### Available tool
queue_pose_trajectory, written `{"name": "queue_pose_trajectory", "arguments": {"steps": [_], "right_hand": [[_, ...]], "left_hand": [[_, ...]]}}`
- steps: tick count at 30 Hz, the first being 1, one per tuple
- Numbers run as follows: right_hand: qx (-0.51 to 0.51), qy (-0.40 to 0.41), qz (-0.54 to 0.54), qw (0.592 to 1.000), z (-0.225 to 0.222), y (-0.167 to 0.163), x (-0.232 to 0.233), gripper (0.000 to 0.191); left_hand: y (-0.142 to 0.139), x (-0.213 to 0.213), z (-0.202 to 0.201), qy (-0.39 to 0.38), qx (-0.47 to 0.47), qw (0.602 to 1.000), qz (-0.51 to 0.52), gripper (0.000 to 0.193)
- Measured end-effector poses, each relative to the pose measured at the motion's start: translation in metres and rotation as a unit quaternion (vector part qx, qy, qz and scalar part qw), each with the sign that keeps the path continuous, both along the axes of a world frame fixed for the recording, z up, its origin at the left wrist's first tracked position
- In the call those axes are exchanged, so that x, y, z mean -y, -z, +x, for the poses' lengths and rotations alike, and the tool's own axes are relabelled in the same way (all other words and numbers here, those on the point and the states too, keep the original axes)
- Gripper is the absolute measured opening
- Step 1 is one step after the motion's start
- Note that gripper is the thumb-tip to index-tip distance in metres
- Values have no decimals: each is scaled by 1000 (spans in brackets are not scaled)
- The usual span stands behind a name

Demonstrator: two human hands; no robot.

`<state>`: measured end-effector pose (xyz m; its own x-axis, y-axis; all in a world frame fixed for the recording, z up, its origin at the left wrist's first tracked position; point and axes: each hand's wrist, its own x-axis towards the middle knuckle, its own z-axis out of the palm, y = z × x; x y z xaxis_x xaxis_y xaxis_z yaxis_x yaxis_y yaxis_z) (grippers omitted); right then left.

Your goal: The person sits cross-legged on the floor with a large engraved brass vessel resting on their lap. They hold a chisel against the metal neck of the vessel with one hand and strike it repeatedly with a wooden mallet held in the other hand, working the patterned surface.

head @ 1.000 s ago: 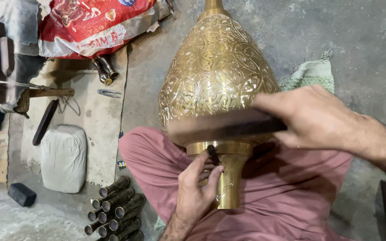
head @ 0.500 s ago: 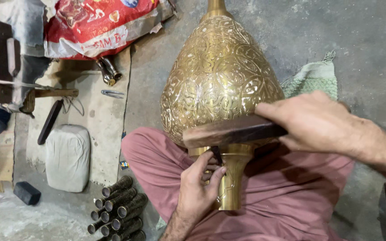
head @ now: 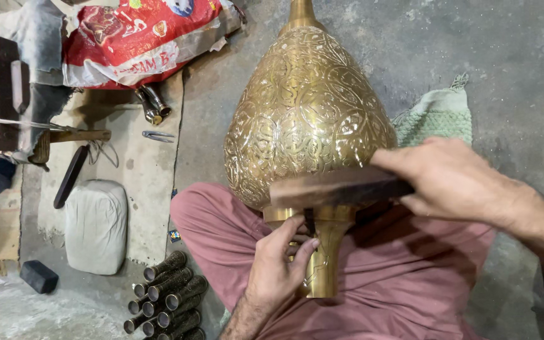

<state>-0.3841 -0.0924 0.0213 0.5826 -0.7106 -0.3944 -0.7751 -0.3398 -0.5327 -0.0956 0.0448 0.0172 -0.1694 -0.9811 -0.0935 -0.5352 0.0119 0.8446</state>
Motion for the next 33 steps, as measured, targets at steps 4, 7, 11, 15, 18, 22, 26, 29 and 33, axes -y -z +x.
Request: {"name": "queue_pose_trajectory", "arguments": {"steps": [4,7,11,15,18,22,26,29,33], "right_hand": [[96,38,4,995,-2,4,-3,29],[44,30,-28,998,-4,5,-6,29],[117,191,113,968,-6,12,-11,45],[-39,57,8,998,-11,21,-19,28],[133,126,31,983,-15,29,-27,31],[148,115,-13,982,-21,39,-38,34],[325,107,-46,939,-24,53,-49,33],[-74,106,47,991,-35,63,-59,38],[334,308,16,891,-42,76,-74,48]], "left_hand": [[-3,4,-1,-1,-18,1000,18,46],[-6,5,-1,4,12,1000,28,44],[-8,6,-2,23,-10,999,38,45],[-9,12,0,86,33,992,-90,47],[-9,15,0,65,11,995,69,46],[-11,21,-1,114,34,992,33,44],[-16,23,-2,128,24,991,12,46],[-20,25,-4,140,15,984,108,46],[-21,26,-6,163,26,983,80,45]]}}
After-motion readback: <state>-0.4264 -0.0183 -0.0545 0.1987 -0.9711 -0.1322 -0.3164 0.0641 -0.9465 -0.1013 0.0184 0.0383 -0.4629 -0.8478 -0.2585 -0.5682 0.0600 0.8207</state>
